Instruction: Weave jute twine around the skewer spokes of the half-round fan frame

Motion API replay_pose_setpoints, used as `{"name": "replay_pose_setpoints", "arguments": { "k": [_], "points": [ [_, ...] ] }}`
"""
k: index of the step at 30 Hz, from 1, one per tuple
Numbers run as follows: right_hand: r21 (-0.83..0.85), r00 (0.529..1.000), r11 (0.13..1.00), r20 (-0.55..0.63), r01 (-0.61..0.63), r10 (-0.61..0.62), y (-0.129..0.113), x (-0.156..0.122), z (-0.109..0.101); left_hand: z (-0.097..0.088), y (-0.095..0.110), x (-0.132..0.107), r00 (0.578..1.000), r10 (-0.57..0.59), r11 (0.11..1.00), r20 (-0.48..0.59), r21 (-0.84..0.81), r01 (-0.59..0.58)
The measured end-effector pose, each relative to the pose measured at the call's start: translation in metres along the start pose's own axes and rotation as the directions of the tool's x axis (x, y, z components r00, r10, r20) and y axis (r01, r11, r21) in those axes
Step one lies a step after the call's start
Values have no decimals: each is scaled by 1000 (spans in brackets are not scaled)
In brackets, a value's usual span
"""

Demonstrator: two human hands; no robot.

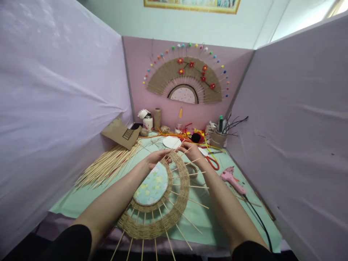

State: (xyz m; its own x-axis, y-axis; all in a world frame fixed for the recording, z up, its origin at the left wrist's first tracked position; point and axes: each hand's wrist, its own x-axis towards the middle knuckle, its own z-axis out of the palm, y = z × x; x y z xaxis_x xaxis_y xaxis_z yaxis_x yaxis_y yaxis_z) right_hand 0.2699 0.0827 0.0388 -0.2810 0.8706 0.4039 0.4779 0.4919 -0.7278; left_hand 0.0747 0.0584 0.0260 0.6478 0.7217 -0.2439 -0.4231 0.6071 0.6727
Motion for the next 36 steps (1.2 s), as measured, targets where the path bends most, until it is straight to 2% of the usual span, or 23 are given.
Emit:
{"name": "replay_pose_setpoints", "arguments": {
  "k": [3, 6, 9, 13, 21, 25, 28, 31, 36],
  "points": [
    [-6, 998, 1000, 60, 9, -8, -3, 12, -7, 1, 0, -5, 996, 5, 998, 87, -68, 0],
    [70, 989, 997, 139, 38, -47, -4, 24, -11, 2, -2, -7, 983, -17, 991, 182, -130, 41],
    [118, 978, 992, 196, 45, -67, -3, 32, -11, 3, -4, -9, 974, -3, 986, 226, -162, 40],
    [157, 981, 988, 193, 2, -32, 1, 36, -8, 5, -7, -10, 975, 54, 987, 215, -161, -19],
    [243, 986, 964, 156, -104, 67, 4, 36, -5, 15, -9, -11, 960, -25, 995, 279, -88, 51],
    [314, 983, 932, 78, -184, 168, -2, 36, -9, 19, -15, -7, 964, -20, 997, 265, -62, 37],
    [344, 979, 918, 28, -198, 200, -3, 37, -11, 18, -19, -3, 969, -22, 997, 244, -60, 38],
    [329, 984, 927, 52, -178, 170, 0, 39, -11, 17, -22, 1, 970, -61, 995, 236, -67, 79],
    [298, 973, 938, 196, -176, 120, 8, 48, -11, 15, -24, 4, 973, -105, 992, 204, -44, 116]
  ]
}}
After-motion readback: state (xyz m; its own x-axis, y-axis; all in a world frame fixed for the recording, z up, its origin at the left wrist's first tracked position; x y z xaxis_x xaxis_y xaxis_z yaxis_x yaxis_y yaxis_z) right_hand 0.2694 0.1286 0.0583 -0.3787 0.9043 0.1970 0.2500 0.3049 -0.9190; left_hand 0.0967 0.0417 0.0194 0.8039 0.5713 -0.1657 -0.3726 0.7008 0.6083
